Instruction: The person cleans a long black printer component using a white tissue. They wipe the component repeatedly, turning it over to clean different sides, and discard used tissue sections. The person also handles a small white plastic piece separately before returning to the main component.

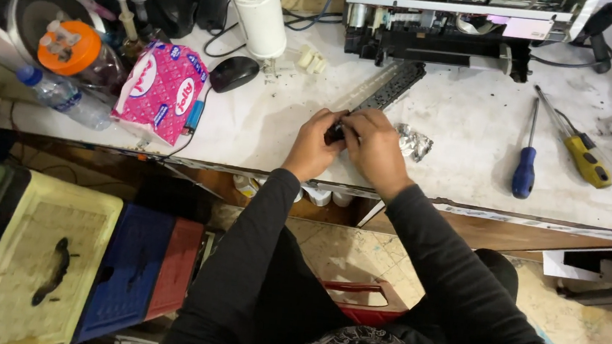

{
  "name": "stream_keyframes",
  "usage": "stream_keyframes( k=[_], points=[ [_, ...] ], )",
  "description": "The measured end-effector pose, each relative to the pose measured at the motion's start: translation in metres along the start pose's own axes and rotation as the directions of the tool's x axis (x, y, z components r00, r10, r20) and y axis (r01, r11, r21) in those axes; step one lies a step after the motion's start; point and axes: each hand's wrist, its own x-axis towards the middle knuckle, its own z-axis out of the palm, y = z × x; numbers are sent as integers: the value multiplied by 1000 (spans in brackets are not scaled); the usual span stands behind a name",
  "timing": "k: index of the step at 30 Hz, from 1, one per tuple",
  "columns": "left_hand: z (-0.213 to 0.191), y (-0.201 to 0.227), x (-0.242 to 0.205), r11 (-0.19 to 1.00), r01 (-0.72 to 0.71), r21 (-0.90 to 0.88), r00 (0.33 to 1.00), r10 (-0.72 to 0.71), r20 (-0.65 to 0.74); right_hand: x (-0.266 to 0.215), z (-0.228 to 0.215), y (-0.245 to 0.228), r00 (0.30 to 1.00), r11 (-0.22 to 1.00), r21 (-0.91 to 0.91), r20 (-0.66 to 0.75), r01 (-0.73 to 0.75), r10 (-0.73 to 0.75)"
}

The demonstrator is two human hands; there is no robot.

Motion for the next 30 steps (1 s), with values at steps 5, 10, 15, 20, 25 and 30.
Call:
stream_keyframes(
  k=[5, 10, 15, 20, 25, 30],
  points=[
    [1, -1, -2, 1000, 3, -26, 1000, -4, -19, 9, -13, -6, 992, 998, 46, 108, 53, -58],
    [-3, 12, -3, 999, 30, -30, 997, -32, -72, 11, -41, 34, 966, 926, 277, 26, -256, 259],
    [-3, 22, -9, 999, -41, -11, 993, 40, -112, 4, -69, 81, 853, 867, 160, -167, -472, 495],
    [9, 1, -3, 998, -1, 65, 993, 9, -119, 23, -59, 108, 955, 956, -20, -63, -293, 292],
    [17, -4, -1, 994, 6, 106, 994, 5, -108, 37, -39, 113, 997, 982, -185, 71, -29, 42],
    [15, 0, -3, 989, -55, 134, 994, 68, -89, 41, -42, 96, 974, 955, -253, 199, 157, -108]
  ],
)
